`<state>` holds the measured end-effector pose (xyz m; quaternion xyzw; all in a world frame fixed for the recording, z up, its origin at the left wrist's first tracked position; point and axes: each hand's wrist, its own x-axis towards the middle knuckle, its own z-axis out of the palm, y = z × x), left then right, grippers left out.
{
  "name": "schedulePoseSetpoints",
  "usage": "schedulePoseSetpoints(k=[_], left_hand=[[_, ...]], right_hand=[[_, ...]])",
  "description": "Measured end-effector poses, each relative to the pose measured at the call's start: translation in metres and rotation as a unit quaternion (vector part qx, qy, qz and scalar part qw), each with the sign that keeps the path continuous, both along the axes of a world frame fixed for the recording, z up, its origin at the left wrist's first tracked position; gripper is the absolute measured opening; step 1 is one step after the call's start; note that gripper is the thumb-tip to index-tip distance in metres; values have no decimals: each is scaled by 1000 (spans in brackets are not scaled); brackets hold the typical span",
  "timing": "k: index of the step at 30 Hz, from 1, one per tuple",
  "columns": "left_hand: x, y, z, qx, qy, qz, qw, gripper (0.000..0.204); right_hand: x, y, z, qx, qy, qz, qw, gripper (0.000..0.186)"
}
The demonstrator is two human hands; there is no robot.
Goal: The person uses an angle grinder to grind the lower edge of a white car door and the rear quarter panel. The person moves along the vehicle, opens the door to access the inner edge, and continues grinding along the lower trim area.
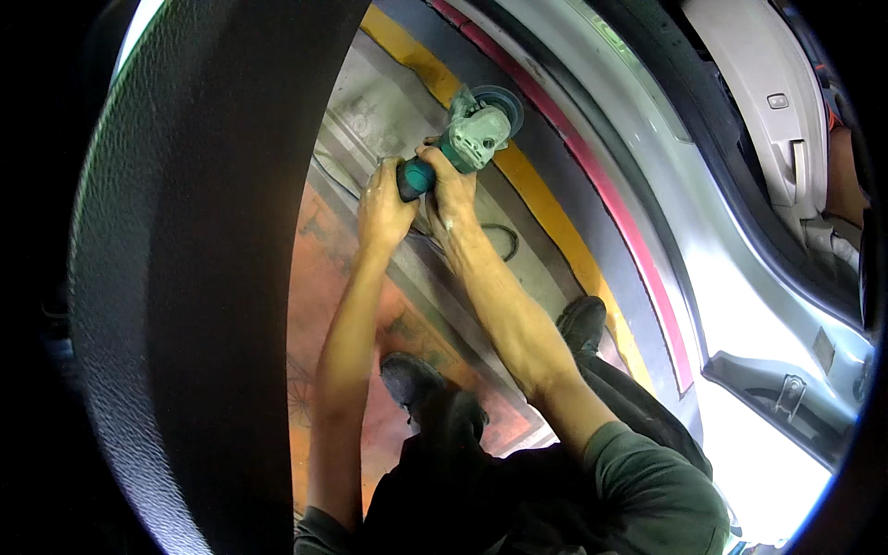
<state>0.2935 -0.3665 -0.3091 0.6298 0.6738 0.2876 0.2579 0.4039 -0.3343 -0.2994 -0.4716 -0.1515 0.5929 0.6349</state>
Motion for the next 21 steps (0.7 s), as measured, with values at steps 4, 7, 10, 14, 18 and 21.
schedulePoseSetpoints(k=[4,7,10,14,18,21], left_hand=[[-3,10,-7,43,-15,-12,999,66],[-8,23,13,106,6,-78,991,64],[-5,16,26,53,-22,-70,996,62],[1,7,37,9,-40,-27,999,61],[7,6,34,6,-43,-11,999,61],[11,4,28,20,-39,-11,999,60]], right_hand=[[8,3,8,48,46,30,997,41],[21,7,21,92,57,80,991,41],[27,4,22,99,52,119,987,39],[27,9,26,98,70,142,983,38],[30,14,20,112,56,155,980,39],[34,17,18,118,63,163,977,39]])
